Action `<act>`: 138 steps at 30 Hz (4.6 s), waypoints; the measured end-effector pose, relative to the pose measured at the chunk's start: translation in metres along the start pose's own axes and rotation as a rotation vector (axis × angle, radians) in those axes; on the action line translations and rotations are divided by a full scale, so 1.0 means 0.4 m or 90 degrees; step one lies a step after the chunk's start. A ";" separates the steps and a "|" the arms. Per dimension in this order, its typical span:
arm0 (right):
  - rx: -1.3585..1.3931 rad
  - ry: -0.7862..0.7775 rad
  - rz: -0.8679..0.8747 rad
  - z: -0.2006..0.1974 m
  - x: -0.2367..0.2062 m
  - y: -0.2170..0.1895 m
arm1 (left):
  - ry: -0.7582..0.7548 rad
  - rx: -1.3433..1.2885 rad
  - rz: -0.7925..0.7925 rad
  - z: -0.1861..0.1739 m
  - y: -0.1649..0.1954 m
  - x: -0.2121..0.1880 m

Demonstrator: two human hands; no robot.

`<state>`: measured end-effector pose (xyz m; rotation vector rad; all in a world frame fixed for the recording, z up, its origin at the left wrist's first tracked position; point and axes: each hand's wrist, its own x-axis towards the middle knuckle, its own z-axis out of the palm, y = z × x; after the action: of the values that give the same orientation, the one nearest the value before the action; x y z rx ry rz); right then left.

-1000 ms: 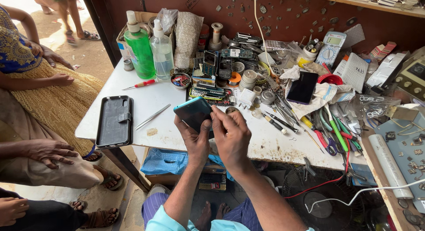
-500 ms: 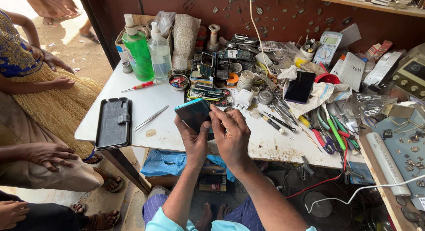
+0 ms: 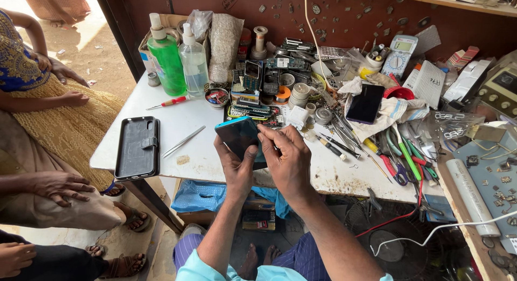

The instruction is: The person sits at a cluttered repair bench, removes the wallet case from a blue smartphone, then pries and peels the back cover off the phone body, working the seam around the edges by hand and separating the cover from the chassis at the end.

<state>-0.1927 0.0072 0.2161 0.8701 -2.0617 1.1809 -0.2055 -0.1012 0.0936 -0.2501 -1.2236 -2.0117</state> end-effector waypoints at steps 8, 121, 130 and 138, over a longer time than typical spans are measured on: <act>-0.123 0.067 -0.117 0.028 -0.013 -0.004 | 0.032 0.005 0.047 0.008 -0.018 -0.007; 0.057 -0.017 0.064 -0.060 -0.009 0.022 | -0.079 0.072 -0.073 0.001 0.000 0.001; 0.030 0.013 0.026 -0.055 -0.010 0.019 | -0.091 0.021 -0.032 -0.023 -0.021 0.003; -0.028 0.080 -0.017 -0.034 -0.027 0.015 | -0.085 -0.060 -0.037 -0.016 -0.008 0.013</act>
<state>-0.1885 0.0242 0.2107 0.7803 -1.9608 1.1423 -0.2100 -0.1083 0.0910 -0.4043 -1.2308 -2.1353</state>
